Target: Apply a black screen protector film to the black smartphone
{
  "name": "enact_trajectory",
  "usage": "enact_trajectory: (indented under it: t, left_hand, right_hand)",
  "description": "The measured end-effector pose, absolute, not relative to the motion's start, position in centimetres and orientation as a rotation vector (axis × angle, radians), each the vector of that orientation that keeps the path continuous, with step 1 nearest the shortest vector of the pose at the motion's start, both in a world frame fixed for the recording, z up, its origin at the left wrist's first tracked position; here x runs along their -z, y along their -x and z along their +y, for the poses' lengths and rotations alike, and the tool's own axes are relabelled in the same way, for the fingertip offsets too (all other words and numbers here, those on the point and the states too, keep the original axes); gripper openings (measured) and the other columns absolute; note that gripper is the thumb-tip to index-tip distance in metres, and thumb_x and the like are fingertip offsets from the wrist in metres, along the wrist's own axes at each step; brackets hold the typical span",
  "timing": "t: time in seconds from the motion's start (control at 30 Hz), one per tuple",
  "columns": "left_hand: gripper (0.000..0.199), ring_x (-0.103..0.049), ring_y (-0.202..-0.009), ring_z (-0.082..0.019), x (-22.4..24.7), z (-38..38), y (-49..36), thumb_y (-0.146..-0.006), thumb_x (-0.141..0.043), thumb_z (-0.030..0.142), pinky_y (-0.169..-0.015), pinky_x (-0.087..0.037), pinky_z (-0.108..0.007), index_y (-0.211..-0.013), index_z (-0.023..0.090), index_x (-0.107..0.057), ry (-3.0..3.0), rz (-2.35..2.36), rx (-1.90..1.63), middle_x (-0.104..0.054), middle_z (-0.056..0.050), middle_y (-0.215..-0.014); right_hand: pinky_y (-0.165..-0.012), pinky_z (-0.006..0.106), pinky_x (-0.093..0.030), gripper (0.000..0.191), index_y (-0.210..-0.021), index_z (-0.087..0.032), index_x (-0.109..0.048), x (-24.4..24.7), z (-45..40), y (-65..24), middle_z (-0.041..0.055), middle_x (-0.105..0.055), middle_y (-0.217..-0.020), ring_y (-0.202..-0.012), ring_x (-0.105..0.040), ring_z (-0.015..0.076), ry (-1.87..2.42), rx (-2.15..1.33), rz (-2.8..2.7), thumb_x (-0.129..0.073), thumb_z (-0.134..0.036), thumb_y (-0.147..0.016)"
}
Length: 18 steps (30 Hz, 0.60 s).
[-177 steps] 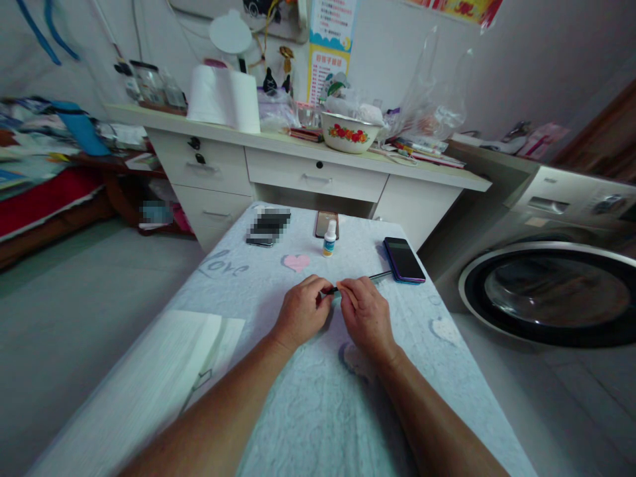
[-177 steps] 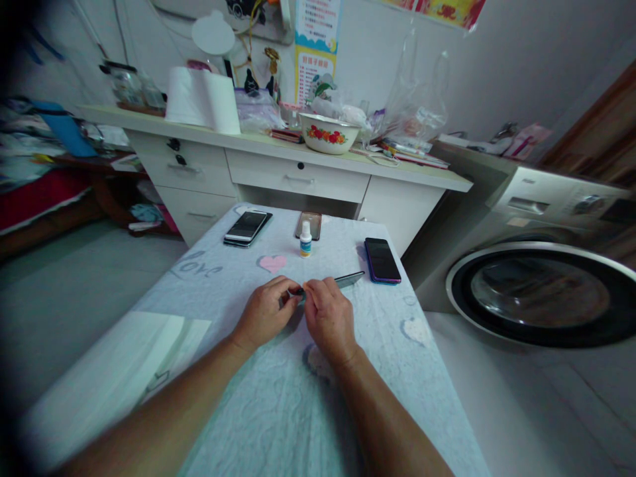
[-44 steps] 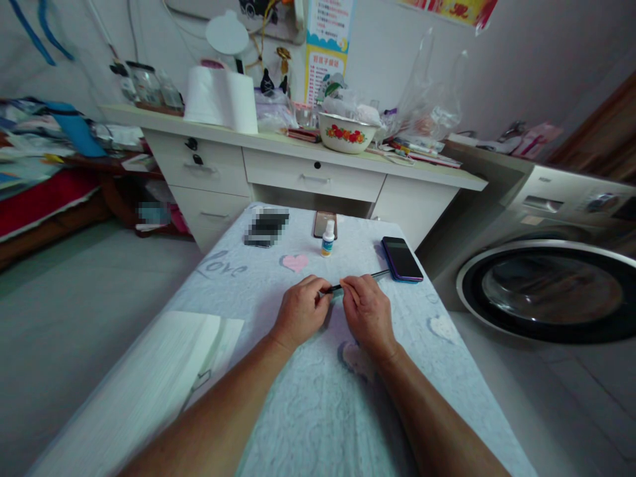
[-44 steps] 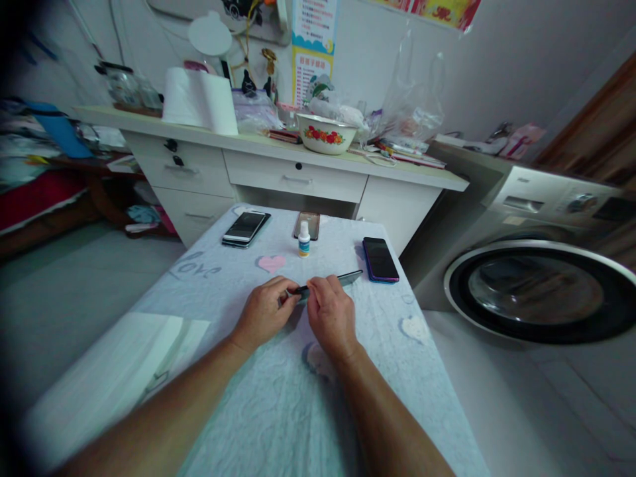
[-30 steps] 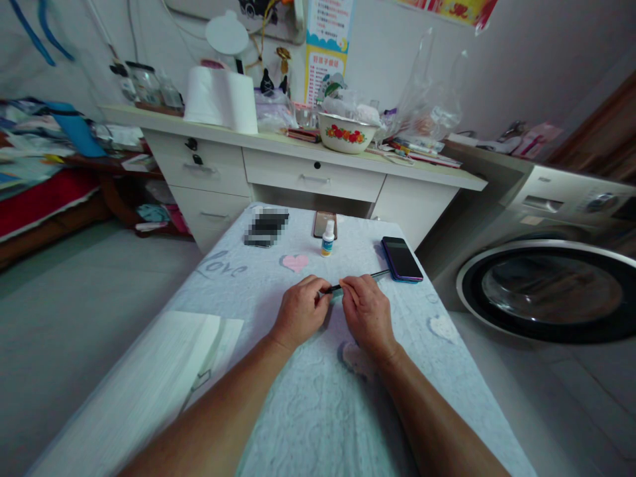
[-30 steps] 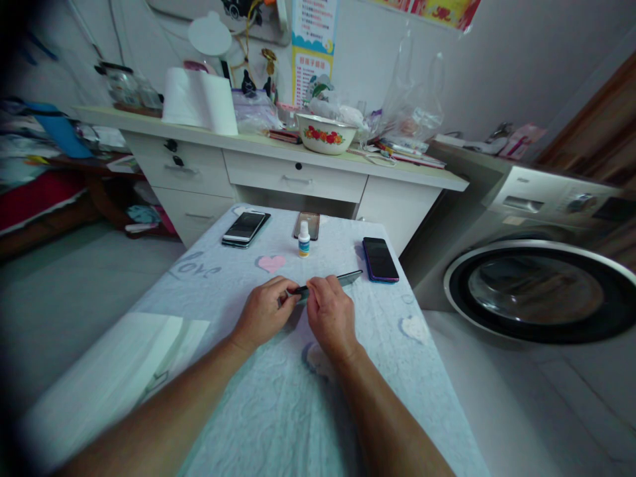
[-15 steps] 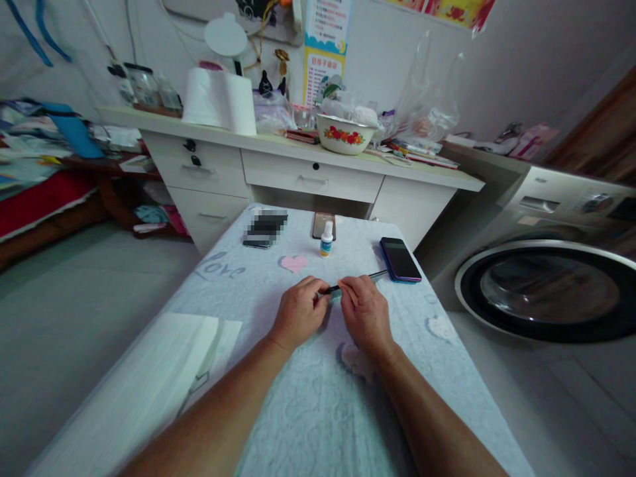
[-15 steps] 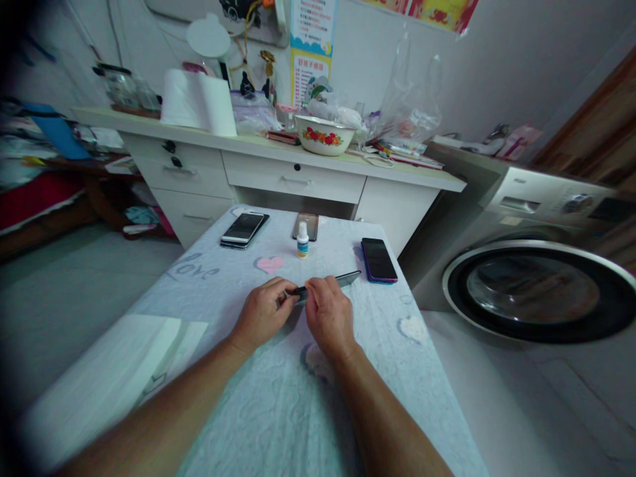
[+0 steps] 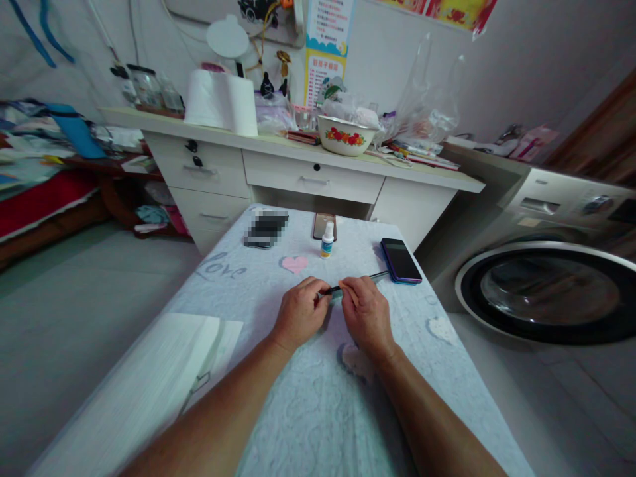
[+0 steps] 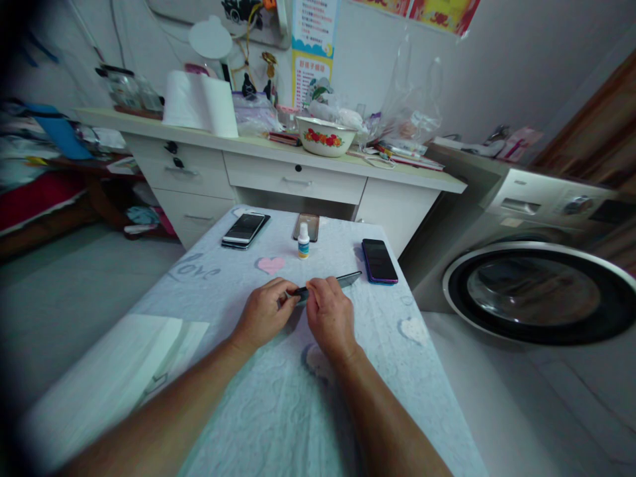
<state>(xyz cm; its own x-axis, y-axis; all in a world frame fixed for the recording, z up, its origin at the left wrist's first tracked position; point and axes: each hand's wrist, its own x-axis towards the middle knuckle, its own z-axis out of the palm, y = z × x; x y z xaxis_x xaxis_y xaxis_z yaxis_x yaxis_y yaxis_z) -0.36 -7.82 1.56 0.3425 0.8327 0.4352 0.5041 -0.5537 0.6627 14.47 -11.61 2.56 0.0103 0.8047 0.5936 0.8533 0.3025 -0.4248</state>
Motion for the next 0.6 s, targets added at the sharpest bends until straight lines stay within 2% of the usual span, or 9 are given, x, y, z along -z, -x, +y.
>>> enact_trajectory:
  t: [0.6]
  left_hand:
    - [0.010, -0.059, -0.072, -0.013, -1.60, -7.84, 0.36, -0.081, -0.056, 0.012, -0.065, -0.043, -0.024, -0.084, 0.020, -0.062, -2.201, 1.186, -1.071, -0.063, 0.000, -0.081]
  right_hand:
    - [-0.073, 0.026, -0.047, 0.017, -0.098, -0.020, -0.062, -2.84, -11.62, -14.35, 0.0043, -0.060, -0.085, -0.078, -0.059, 0.0163, 1.497, 0.078, -1.788, -0.046, -0.020, -0.093]
